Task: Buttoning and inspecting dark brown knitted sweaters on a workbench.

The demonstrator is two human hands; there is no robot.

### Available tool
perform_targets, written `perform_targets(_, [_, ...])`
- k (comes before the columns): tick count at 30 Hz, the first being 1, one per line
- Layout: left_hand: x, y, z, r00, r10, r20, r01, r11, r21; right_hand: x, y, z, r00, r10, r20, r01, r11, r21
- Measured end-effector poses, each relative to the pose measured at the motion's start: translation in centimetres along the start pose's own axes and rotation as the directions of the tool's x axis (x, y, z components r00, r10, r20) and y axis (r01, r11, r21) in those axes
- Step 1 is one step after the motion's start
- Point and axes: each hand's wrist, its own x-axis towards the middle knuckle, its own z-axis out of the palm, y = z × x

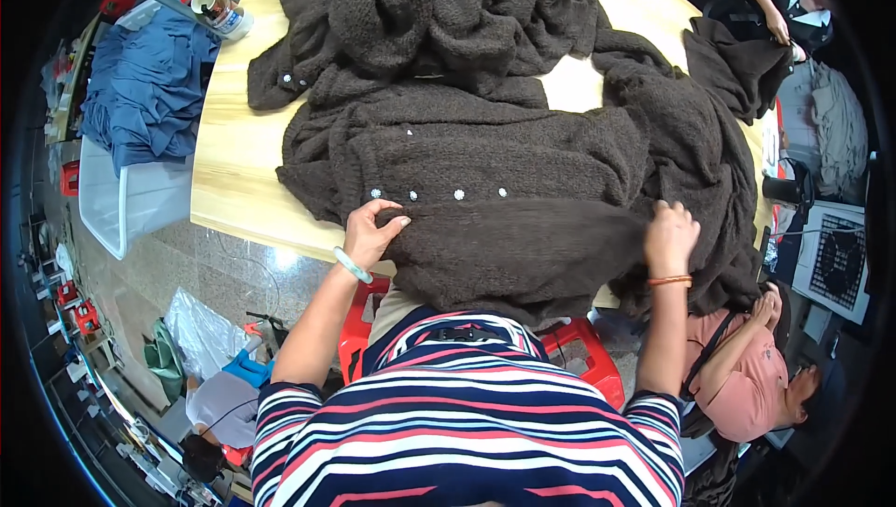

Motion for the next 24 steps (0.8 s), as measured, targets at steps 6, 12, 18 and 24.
perform_targets(6, [-1.1,0.0,-2.2,0.980,-0.152,0.126,0.181,0.945,-0.272,0.1,-16.9,-8.4,0.935,-0.285,-0.211,0.293,0.285,0.913])
perform_targets(12, [-1.2,1.5,-2.9,0.990,-0.111,0.089,0.132,0.948,-0.290,-0.6,-29.0,-6.9,0.820,-0.571,-0.041,-0.010,-0.086,0.996])
perform_targets(18, [-2.0,-0.4,-3.4,0.985,-0.144,0.097,0.173,0.865,-0.471,-0.1,-29.5,-4.4,0.576,-0.806,0.136,-0.438,-0.164,0.884])
perform_targets(24, [-2.1,0.4,-3.7,0.989,-0.100,0.106,0.137,0.883,-0.449,-0.4,-29.2,-5.9,0.617,-0.781,0.097,-0.445,-0.245,0.862])
